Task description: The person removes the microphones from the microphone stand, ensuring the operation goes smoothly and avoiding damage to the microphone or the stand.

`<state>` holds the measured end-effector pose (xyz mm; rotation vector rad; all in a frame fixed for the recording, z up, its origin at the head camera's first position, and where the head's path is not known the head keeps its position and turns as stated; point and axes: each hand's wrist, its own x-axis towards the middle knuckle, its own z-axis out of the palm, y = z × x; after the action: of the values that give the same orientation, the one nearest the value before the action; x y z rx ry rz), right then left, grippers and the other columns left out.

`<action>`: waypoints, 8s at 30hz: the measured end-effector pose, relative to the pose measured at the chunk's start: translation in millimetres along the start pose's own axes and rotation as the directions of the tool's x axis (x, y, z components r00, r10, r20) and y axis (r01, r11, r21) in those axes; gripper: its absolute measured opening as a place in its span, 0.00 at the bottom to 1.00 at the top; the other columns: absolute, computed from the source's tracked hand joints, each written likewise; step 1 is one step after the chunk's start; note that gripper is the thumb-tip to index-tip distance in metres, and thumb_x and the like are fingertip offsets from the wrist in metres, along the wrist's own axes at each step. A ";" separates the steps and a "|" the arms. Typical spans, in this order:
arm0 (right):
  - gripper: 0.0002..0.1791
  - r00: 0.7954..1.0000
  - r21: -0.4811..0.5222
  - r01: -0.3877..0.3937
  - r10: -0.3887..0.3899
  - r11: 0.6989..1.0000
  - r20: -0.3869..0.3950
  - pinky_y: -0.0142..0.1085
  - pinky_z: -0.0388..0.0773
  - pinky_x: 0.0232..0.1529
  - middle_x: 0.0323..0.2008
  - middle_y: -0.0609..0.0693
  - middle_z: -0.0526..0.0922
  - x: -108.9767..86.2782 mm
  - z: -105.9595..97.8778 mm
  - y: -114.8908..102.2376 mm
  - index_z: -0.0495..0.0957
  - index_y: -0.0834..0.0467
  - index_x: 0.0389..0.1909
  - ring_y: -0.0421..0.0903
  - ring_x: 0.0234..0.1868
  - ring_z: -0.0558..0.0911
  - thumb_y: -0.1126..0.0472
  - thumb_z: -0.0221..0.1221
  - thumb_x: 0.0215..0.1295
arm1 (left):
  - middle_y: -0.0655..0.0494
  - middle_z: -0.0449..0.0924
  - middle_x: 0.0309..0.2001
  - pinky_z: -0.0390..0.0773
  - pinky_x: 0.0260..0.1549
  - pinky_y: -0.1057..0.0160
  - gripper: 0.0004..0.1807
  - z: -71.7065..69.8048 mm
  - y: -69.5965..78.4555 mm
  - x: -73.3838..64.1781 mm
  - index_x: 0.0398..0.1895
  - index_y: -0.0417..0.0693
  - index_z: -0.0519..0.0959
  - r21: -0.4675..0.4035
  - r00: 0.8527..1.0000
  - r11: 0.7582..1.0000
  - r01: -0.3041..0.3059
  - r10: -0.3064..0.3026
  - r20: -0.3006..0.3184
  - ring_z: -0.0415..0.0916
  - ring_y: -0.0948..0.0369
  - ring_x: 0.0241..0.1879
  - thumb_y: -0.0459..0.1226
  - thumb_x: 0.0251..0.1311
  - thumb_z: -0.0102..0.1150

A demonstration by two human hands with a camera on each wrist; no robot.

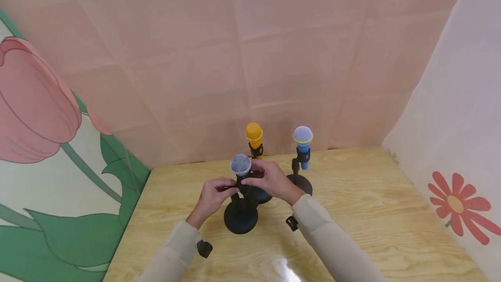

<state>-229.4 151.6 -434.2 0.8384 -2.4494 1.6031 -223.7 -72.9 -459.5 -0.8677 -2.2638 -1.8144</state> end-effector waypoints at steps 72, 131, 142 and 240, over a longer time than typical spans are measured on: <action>0.19 0.999 0.045 0.037 -0.036 0.998 -0.031 0.36 0.83 0.43 0.50 0.59 0.85 29.0 -21.9 -40.0 0.81 0.66 0.55 0.52 0.46 0.85 0.68 0.68 0.62 | 0.38 0.84 0.34 0.79 0.31 0.72 0.02 -5.5 4.5 5.2 0.33 0.27 0.85 0.058 0.995 0.998 0.040 -0.045 0.084 0.79 0.59 0.31 0.22 0.57 0.66; 0.16 0.983 0.066 0.181 -0.183 0.981 0.014 0.30 0.82 0.42 0.48 0.67 0.84 58.6 -63.2 -78.0 0.80 0.74 0.51 0.38 0.45 0.84 0.71 0.65 0.64 | 0.37 0.84 0.34 0.77 0.27 0.72 0.04 -7.1 1.9 3.7 0.35 0.26 0.85 0.030 0.995 0.999 0.012 -0.015 0.099 0.77 0.57 0.29 0.21 0.56 0.66; 0.19 0.974 0.075 0.218 -0.213 0.973 -0.070 0.29 0.81 0.43 0.47 0.56 0.86 59.6 -91.2 -117.9 0.78 0.76 0.53 0.38 0.42 0.83 0.69 0.64 0.65 | 0.37 0.84 0.34 0.79 0.28 0.70 0.06 -6.4 1.9 4.1 0.37 0.28 0.86 0.043 0.995 0.999 0.027 -0.031 0.098 0.79 0.57 0.29 0.21 0.56 0.67; 0.25 0.960 0.272 -0.275 0.278 0.922 0.028 0.41 0.84 0.42 0.50 0.61 0.84 10.1 35.2 30.8 0.76 0.68 0.55 0.51 0.46 0.85 0.57 0.69 0.63 | 0.46 0.87 0.42 0.81 0.48 0.53 0.07 -56.6 -68.6 68.4 0.42 0.39 0.88 0.349 0.970 0.907 0.236 -0.198 -0.142 0.83 0.51 0.46 0.29 0.61 0.67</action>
<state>-245.7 126.0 -471.2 0.5226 -2.4633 2.0737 -329.0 -108.9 -473.6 -0.4620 -2.5934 -1.3950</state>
